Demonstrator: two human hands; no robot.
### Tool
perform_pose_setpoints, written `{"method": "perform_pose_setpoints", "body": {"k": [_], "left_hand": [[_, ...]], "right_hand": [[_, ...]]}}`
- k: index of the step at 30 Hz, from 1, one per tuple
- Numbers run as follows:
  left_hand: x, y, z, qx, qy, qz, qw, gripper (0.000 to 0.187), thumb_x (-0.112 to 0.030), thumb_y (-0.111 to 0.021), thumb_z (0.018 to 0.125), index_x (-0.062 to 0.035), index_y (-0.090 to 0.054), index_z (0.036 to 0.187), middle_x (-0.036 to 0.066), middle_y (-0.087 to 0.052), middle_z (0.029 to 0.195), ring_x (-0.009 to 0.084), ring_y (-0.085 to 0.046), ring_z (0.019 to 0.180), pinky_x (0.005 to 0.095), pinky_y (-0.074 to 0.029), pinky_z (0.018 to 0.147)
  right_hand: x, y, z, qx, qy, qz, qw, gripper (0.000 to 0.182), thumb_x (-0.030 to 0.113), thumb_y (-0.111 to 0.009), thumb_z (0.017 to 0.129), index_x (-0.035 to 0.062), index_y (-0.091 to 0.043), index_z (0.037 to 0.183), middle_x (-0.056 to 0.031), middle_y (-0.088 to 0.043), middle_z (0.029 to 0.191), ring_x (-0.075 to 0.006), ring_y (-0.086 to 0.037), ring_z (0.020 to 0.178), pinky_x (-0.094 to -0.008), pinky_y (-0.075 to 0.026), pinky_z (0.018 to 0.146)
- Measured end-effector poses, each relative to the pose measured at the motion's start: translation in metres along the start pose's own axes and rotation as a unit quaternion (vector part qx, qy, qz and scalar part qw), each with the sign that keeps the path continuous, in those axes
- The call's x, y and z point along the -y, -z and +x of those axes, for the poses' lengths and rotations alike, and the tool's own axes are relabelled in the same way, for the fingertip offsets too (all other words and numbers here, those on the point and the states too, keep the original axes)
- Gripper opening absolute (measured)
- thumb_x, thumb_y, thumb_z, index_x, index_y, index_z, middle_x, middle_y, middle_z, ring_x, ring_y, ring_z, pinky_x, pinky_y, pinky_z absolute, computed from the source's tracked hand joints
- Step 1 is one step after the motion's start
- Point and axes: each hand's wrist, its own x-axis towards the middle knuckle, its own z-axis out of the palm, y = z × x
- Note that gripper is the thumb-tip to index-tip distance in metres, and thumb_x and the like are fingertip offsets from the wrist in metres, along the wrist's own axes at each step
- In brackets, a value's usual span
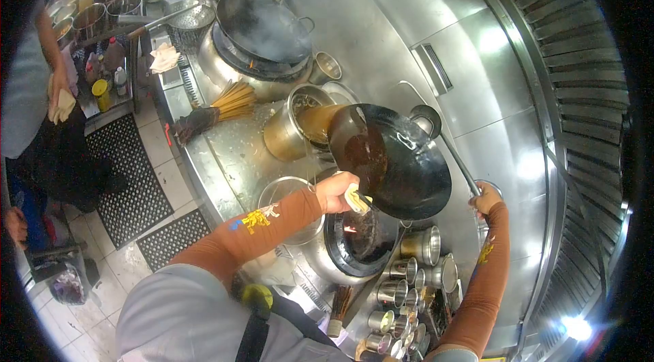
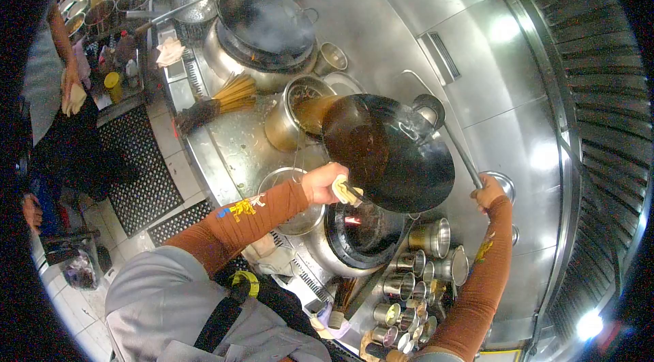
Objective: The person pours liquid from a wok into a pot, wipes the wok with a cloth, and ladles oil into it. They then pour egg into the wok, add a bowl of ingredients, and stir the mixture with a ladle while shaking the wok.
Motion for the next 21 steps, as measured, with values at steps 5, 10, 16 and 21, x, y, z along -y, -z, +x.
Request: {"method": "perform_pose_setpoints", "body": {"k": [5, 10, 16, 21], "left_hand": [[0.001, 0.003, 0.004, 0.013, 0.003, -0.007, 1.000, 0.006, 0.000, -0.046, 0.076, 0.0030, -0.052, 0.076, 0.023, -0.057, 0.084, 0.0400, -0.062, 0.088, 0.0581, -0.049, 0.086], [-0.001, -0.002, 0.001, -0.008, 0.009, -0.022, 1.000, 0.008, -0.002, -0.046, 0.079, 0.0049, -0.051, 0.080, 0.024, -0.056, 0.089, 0.0417, -0.061, 0.092, 0.0586, -0.048, 0.089], [-0.002, 0.001, 0.002, 0.007, 0.011, -0.044, 0.999, 0.009, -0.004, -0.048, 0.081, 0.0048, -0.050, 0.081, 0.024, -0.056, 0.088, 0.0429, -0.060, 0.093, 0.0586, -0.048, 0.090], [-0.003, 0.006, 0.004, 0.032, -0.001, -0.050, 0.998, 0.008, -0.004, -0.049, 0.080, 0.0030, -0.050, 0.077, 0.024, -0.056, 0.086, 0.0427, -0.060, 0.093, 0.0559, -0.049, 0.090]], "right_hand": [[0.007, 0.005, -0.003, -0.004, 0.011, -0.018, 1.000, 0.046, 0.004, -0.066, 0.074, 0.0076, -0.052, 0.117, -0.0071, -0.055, 0.062, -0.0167, -0.052, 0.042, -0.0326, -0.042, 0.037], [0.008, 0.010, 0.000, -0.003, 0.014, -0.026, 1.000, 0.041, 0.005, -0.066, 0.074, 0.0060, -0.052, 0.113, -0.0068, -0.052, 0.060, -0.0171, -0.052, 0.043, -0.0327, -0.043, 0.038], [0.015, 0.014, 0.000, -0.004, 0.009, -0.030, 1.000, 0.044, 0.006, -0.065, 0.074, 0.0065, -0.052, 0.115, -0.0072, -0.053, 0.061, -0.0176, -0.053, 0.043, -0.0329, -0.043, 0.038], [0.023, 0.017, 0.001, -0.021, 0.011, -0.042, 0.999, 0.044, 0.006, -0.066, 0.073, 0.0063, -0.052, 0.115, -0.0074, -0.054, 0.061, -0.0180, -0.053, 0.043, -0.0334, -0.043, 0.038]]}}
